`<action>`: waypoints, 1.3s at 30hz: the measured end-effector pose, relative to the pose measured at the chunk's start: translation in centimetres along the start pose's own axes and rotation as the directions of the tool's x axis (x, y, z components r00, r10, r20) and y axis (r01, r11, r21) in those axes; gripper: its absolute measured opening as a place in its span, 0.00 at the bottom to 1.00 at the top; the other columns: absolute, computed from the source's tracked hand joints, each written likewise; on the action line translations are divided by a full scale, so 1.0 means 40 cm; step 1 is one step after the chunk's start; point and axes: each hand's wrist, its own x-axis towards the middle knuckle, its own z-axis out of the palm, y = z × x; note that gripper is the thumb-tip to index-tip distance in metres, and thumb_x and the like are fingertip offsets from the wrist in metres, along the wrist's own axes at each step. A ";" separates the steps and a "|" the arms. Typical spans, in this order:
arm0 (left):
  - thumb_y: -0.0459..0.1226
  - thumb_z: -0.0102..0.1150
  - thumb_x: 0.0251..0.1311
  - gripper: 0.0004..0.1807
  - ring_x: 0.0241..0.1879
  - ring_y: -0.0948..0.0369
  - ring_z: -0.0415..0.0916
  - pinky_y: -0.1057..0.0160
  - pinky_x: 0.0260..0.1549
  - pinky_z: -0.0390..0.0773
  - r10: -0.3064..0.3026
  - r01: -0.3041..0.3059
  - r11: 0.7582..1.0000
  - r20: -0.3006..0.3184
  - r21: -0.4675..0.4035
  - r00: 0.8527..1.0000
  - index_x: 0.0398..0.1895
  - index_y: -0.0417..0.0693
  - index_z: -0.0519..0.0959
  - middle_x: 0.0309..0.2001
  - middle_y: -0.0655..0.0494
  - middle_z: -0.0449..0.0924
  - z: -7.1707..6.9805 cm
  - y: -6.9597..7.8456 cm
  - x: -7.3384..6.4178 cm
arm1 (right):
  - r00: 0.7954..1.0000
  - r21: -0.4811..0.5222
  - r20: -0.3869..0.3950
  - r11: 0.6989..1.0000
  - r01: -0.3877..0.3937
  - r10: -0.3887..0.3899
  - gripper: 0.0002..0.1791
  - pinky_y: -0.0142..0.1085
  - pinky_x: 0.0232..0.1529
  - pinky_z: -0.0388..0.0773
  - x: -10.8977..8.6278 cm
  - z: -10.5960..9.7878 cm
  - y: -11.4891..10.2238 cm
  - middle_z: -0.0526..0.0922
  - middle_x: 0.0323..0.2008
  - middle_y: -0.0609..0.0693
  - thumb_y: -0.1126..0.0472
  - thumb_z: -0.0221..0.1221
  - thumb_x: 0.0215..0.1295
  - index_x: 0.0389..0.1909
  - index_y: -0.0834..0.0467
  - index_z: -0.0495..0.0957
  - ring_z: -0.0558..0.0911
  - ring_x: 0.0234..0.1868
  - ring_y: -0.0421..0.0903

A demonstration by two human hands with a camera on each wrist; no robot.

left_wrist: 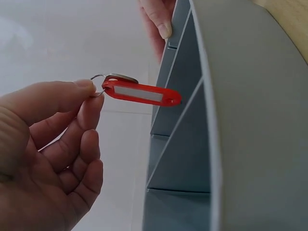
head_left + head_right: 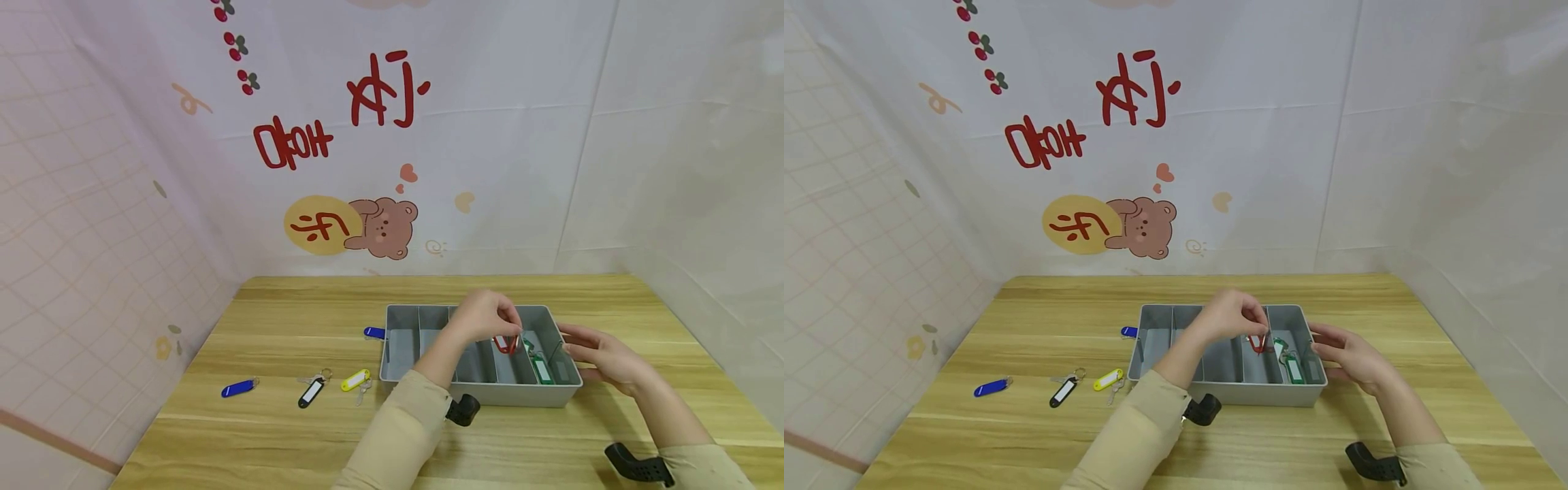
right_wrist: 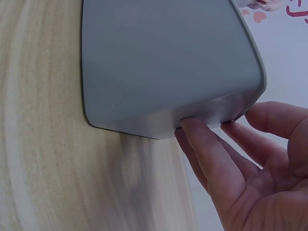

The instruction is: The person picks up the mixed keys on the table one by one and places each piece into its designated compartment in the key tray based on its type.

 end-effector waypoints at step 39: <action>0.37 0.66 0.63 0.17 0.40 0.68 0.78 0.69 0.34 0.74 -0.168 0.176 0.969 -0.057 0.176 0.984 0.54 0.60 0.83 0.42 0.66 0.83 0.055 -0.041 0.015 | 1.000 -0.031 -0.029 1.000 0.002 -0.003 0.31 0.45 0.46 0.82 0.000 0.001 0.003 0.72 0.61 0.47 0.67 0.50 0.76 0.73 0.75 0.50 0.81 0.52 0.39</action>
